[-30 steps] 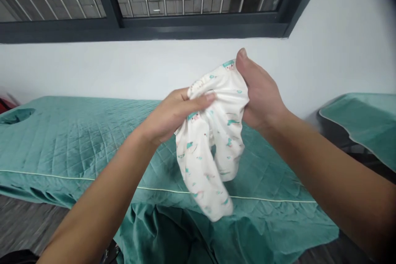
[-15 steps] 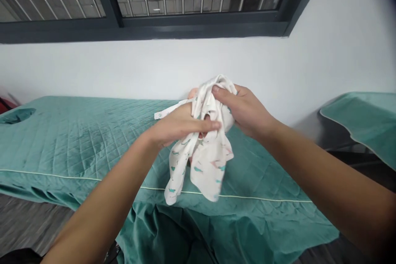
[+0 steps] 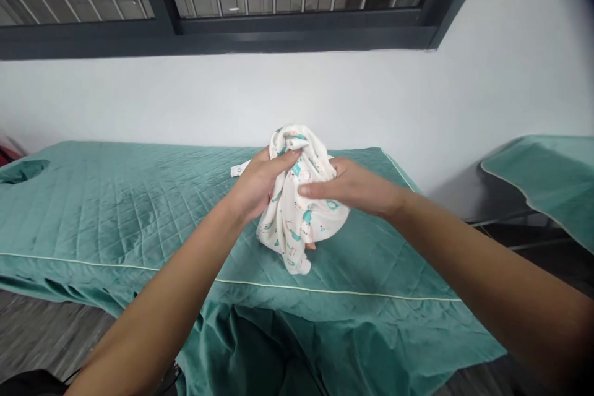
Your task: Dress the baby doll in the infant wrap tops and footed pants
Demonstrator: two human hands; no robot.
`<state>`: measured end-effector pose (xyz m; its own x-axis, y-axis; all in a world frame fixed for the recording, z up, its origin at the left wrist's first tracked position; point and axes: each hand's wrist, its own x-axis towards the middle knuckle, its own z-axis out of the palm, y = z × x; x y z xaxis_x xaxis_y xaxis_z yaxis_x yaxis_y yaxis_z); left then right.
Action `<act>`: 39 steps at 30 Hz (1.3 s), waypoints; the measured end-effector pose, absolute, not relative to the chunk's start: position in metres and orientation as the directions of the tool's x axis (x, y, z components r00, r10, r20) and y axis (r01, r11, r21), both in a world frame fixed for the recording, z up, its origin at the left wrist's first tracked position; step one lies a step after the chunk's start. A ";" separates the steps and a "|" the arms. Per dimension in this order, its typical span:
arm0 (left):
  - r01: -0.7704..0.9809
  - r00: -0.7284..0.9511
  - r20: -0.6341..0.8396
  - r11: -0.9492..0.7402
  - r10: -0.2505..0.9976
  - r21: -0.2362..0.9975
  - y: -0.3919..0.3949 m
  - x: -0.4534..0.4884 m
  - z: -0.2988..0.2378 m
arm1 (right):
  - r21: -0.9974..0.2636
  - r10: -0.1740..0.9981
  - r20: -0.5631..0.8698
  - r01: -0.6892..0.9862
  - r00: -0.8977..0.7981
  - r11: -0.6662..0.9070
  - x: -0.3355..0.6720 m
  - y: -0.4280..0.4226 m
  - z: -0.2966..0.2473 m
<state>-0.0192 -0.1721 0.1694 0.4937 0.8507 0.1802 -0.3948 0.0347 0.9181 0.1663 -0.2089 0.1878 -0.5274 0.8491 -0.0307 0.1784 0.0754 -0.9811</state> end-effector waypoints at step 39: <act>-0.376 0.644 0.021 0.292 0.765 0.880 -0.166 -0.013 0.150 | -0.957 0.979 0.077 -0.288 -0.186 0.020 0.170 -0.204 0.153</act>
